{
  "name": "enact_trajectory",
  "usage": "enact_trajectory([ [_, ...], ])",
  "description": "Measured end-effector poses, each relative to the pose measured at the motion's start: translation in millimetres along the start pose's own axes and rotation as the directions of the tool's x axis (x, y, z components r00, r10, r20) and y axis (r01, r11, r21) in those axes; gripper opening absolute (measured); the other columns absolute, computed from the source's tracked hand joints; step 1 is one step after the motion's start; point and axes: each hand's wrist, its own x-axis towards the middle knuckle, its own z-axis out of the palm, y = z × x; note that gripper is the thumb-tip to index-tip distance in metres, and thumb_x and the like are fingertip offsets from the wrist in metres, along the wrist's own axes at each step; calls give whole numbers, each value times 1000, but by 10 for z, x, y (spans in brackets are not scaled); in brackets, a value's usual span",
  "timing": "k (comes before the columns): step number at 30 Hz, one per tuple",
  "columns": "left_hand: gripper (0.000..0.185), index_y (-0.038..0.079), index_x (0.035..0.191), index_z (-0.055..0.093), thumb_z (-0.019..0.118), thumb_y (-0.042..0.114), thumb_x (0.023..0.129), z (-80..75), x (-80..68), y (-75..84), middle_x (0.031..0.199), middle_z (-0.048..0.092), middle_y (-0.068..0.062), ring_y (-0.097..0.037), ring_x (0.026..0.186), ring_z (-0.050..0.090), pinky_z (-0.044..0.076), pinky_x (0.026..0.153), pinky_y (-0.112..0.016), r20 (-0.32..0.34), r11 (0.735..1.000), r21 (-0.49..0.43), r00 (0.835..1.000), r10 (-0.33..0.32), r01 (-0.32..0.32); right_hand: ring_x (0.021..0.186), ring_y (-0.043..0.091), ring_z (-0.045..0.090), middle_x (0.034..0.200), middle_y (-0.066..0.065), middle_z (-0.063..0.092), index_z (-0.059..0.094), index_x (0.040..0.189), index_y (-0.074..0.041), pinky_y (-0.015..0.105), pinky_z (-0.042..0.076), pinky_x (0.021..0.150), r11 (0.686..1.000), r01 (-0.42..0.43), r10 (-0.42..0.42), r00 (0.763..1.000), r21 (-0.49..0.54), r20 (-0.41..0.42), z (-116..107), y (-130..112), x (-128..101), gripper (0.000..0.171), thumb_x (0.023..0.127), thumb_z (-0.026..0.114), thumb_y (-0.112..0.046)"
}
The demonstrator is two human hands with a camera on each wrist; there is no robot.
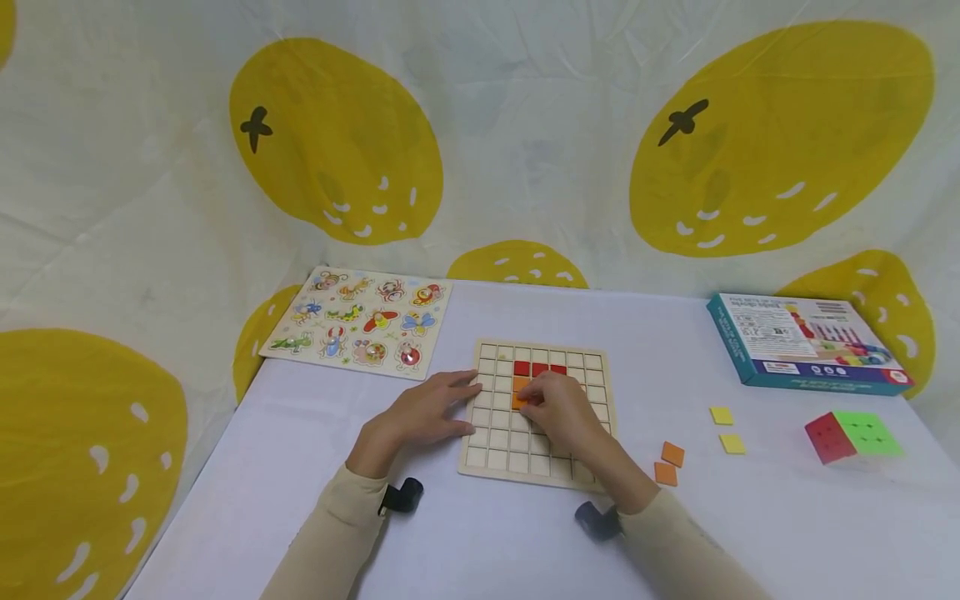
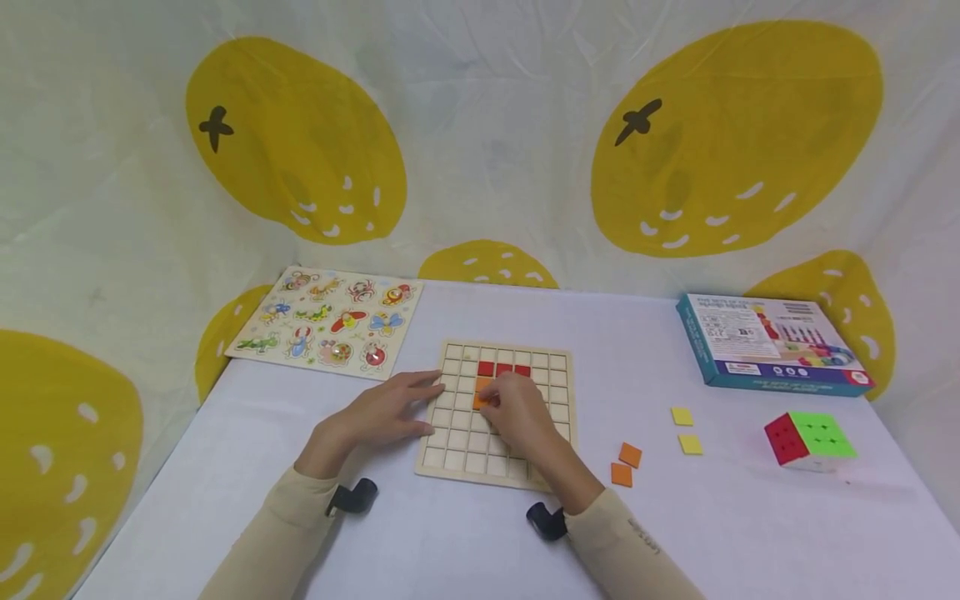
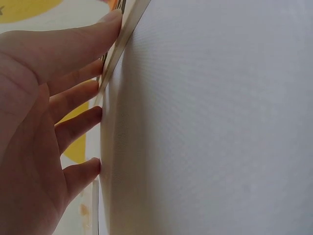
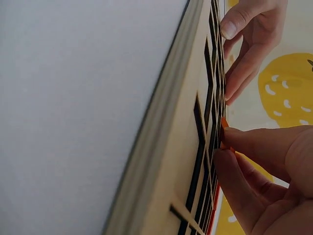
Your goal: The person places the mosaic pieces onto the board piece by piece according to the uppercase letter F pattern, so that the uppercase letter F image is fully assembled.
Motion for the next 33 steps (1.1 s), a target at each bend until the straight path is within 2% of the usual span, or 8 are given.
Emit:
enact_trajectory([
  [11,65,17,150,53,74,38,92,3,-5,-7,165,39,-4,-29,153,38,40,121,-51,-8,1000,-10,1000,11,-11,81,15,61,92,4,75,82,94,-8,34,56,80,996,-6,6,1000,-88,-4,14,-69,9,12,82,83,-6],
  [33,65,18,150,53,74,39,92,24,-17,-18,166,39,-1,-28,153,37,40,120,-50,-18,1000,-7,1000,11,-12,83,16,63,87,2,74,82,91,-8,35,57,80,996,-6,5,1000,-86,-18,17,-43,-30,13,80,85,-5],
])
